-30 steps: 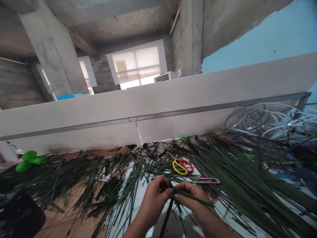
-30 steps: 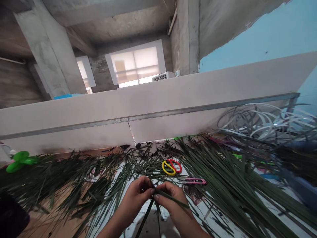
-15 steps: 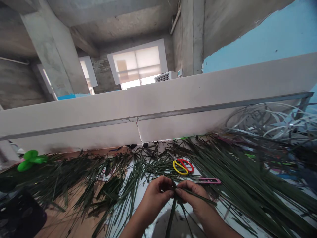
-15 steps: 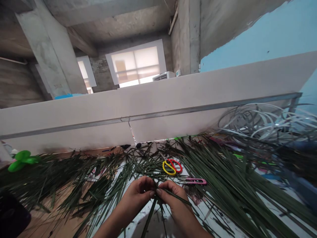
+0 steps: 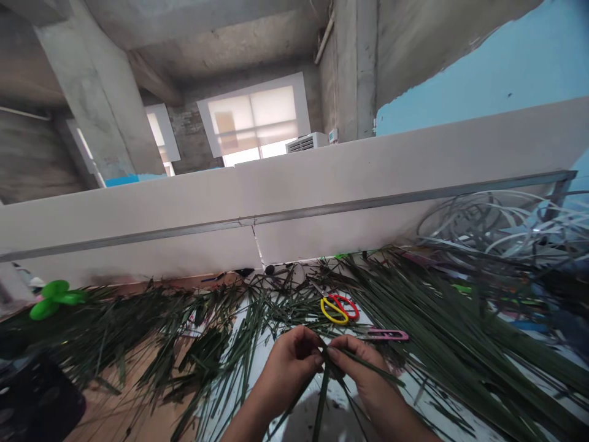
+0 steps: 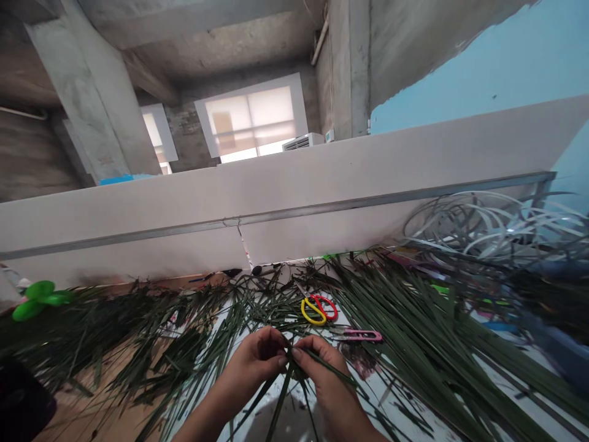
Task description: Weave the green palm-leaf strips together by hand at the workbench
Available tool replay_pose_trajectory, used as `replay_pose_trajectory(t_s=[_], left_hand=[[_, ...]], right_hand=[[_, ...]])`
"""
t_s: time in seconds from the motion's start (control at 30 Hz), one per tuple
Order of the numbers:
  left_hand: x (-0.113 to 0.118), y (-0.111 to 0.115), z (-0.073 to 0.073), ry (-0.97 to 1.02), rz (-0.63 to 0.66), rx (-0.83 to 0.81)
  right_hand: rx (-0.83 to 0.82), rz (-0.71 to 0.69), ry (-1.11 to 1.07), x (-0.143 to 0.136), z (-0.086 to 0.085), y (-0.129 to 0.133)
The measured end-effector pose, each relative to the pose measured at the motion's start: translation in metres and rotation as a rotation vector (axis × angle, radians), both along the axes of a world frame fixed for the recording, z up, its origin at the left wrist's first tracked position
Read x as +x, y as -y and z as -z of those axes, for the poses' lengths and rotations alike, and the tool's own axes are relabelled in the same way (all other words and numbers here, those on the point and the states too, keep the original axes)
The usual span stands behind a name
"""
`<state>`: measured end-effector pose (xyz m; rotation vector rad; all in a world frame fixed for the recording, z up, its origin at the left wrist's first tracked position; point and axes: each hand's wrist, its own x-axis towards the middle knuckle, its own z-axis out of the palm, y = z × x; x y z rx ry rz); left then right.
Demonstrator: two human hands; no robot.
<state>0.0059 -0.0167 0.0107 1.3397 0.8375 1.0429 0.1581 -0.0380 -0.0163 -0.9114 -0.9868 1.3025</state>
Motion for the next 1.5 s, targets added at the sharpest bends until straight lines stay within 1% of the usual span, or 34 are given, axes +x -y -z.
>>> replay_pose_trajectory(t_s=[0.1, 0.17, 0.23, 0.3, 0.43, 0.53, 0.63, 0.73, 0.83, 0.93, 1.03, 1.17, 1.27, 1.5], left_hand=[[-0.001, 0.000, -0.002, -0.002, -0.008, -0.001], [-0.002, 0.001, -0.002, -0.064, -0.051, 0.039], [-0.002, 0.001, -0.001, -0.131, -0.108, 0.088], [-0.001, 0.001, 0.001, -0.159, -0.133, 0.108], [0.002, 0.000, 0.005, -0.114, -0.088, 0.051], [0.001, 0.000, 0.004, -0.083, -0.052, -0.011], [0.000, 0.000, 0.003, -0.105, -0.029, -0.036], [-0.002, 0.000, 0.003, -0.112, -0.022, -0.014], [-0.002, -0.003, 0.006, -0.077, -0.041, 0.003], [-0.002, -0.005, 0.007, -0.066, -0.067, 0.006], [-0.002, -0.006, 0.006, -0.059, -0.076, 0.005], [-0.003, -0.005, 0.004, -0.051, -0.063, 0.002], [-0.003, -0.005, 0.003, -0.052, -0.056, -0.005], [-0.003, -0.006, 0.008, -0.080, -0.085, 0.042]], right_hand=[[0.015, -0.005, 0.047, 0.003, -0.004, -0.003], [0.026, -0.024, 0.094, 0.005, -0.006, -0.005], [0.045, -0.059, 0.123, 0.006, -0.004, -0.007], [0.069, -0.099, 0.129, 0.007, -0.001, -0.007], [0.084, -0.134, 0.132, 0.006, 0.001, -0.005], [0.080, -0.156, 0.107, 0.006, -0.004, -0.002], [0.060, -0.154, 0.090, 0.007, -0.009, -0.002], [0.047, -0.133, 0.114, 0.008, -0.010, -0.003], [0.034, -0.178, 0.112, 0.008, -0.007, -0.007], [0.013, -0.211, 0.061, 0.008, -0.003, -0.012], [0.004, -0.192, 0.021, 0.008, -0.001, -0.016], [0.019, -0.211, 0.029, 0.009, -0.003, -0.015], [0.027, -0.201, 0.032, 0.010, -0.002, -0.014], [0.000, -0.181, 0.005, 0.007, 0.008, -0.016]])
